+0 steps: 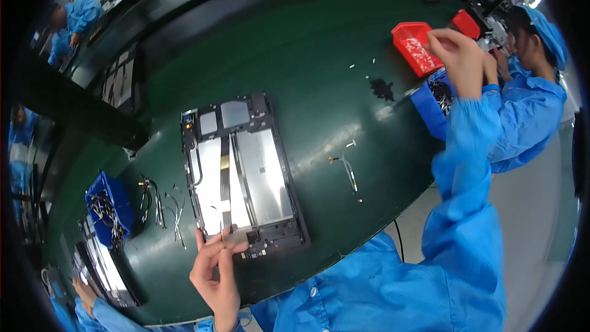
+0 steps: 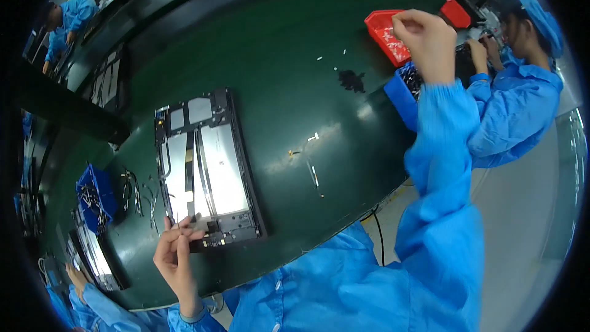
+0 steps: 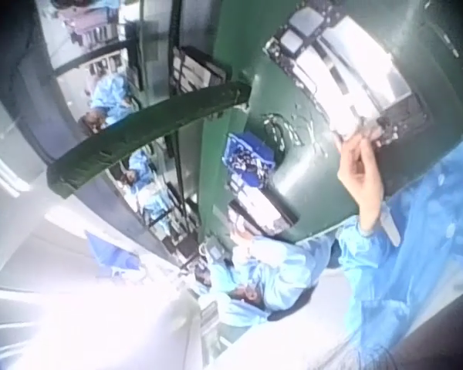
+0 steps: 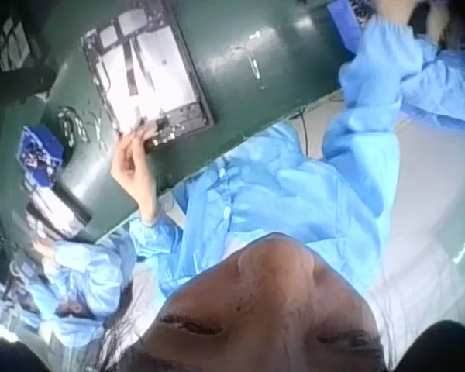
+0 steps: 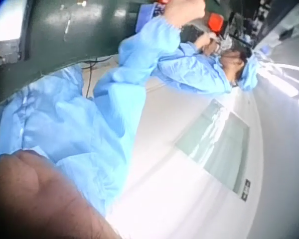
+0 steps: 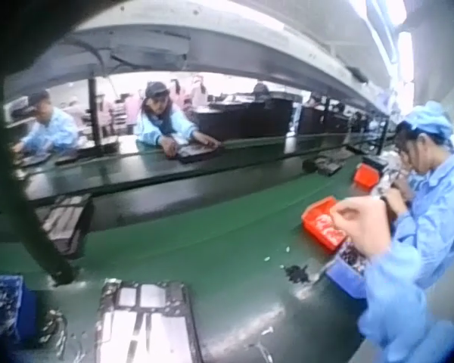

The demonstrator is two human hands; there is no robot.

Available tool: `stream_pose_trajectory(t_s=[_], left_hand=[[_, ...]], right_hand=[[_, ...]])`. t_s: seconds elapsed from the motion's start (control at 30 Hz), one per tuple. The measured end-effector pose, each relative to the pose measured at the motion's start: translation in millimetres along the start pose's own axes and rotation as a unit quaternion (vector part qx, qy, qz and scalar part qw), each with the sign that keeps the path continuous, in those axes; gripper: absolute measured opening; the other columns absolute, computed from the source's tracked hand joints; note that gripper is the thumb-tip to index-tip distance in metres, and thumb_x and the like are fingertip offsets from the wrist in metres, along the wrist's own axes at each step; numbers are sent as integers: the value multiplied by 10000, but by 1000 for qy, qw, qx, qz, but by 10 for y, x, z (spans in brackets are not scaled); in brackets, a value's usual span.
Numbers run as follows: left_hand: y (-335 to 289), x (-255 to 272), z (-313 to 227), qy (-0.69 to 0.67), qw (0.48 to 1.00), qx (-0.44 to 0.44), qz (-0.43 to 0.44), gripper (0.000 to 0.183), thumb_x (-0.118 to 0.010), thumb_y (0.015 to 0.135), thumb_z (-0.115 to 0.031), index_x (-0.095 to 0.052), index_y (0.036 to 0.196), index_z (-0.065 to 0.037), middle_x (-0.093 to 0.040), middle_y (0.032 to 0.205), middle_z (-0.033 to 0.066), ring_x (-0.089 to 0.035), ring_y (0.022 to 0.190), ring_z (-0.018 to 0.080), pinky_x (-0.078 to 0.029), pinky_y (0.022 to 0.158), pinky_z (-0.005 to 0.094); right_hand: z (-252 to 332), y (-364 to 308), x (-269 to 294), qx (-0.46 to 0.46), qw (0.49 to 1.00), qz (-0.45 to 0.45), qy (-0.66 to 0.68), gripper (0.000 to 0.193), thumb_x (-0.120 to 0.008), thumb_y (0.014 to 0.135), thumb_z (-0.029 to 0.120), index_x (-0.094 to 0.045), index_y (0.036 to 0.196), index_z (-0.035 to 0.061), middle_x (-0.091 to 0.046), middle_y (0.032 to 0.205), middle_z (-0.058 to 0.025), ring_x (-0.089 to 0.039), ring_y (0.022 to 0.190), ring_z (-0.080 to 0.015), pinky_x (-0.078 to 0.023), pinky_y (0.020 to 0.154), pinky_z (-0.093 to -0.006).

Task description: The person assembles an electronic device by hand, installing ribbon cables and electronic components into an electronic chassis.

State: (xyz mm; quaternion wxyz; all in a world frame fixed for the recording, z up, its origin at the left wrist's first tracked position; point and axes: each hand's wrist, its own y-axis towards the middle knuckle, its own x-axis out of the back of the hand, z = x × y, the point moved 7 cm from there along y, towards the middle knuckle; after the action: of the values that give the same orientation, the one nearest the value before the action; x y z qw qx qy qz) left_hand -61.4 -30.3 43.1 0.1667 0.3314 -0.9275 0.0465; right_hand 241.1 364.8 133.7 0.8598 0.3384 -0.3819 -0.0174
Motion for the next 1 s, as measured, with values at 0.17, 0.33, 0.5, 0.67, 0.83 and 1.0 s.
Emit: stream_pose_trajectory(t_s=[0.17, 0.33, 0.5, 0.67, 0.83, 1.0], left_hand=[[55, 193, 139, -45, 998, 13, -50, 111, -502, 945, -43, -594, 938, 18, -725, 849, 127, -633, 1068, 240, -224, 1144, 464], [14, 130, 290, -192, 977, 79, 53, 129, -515, 959, -60, -606, 969, 31, -721, 868, 154, -638, 1046, 239, -448, 953, 344], [-173, -133, 235, -191, 964, 127, 135, 144, -503, 966, -68, -633, 948, -9, -731, 908, 87, -630, 1083, 226, -100, 1169, 461], [-352, -246, 65, -127, 977, 86, 149, 117, -560, 920, -41, -668, 963, -42, -733, 896, 20, -669, 1001, 176, -40, 1168, 507], [-269, -84, -132, -33, 991, -3, 129, 68, -639, 839, -26, -668, 898, -45, -726, 889, 33, -683, 921, 210, -301, 1086, 474], [-243, 70, -216, -28, 991, -44, 119, 156, -631, 792, -2, -704, 928, -26, -728, 902, 62, -689, 931, 209, -376, 1035, 433]], right_hand=[[-1020, 597, -274, -87, 957, 210, -181, 224, -758, 721, 56, -738, 940, 11, -717, 844, -161, -707, 799, -246, -566, 753, -333], [-1088, 626, -515, -126, 902, 258, -322, 239, -818, 693, 118, -729, 868, -19, -698, 942, -223, -683, 883, -350, -547, 828, -393], [184, 295, -302, 200, 939, 103, -259, 206, -617, 788, -42, -677, 978, 9, -634, 1047, -149, -608, 1016, -341, -509, 885, -378], [2364, -1487, -667, 276, 873, 401, 24, 321, -627, 781, 6, -692, 1088, 78, -616, 844, -108, -626, 764, -211, -532, 671, -298], [2851, -2000, -878, 347, 773, 458, 268, 359, -624, 769, 55, -670, 1121, 4, -603, 885, -113, -639, 781, -233, -554, 660, -313], [2876, -1944, -1121, 278, 782, 475, 292, 278, -665, 779, 19, -713, 1052, 34, -641, 914, -107, -636, 718, -206, -548, 631, -289]])
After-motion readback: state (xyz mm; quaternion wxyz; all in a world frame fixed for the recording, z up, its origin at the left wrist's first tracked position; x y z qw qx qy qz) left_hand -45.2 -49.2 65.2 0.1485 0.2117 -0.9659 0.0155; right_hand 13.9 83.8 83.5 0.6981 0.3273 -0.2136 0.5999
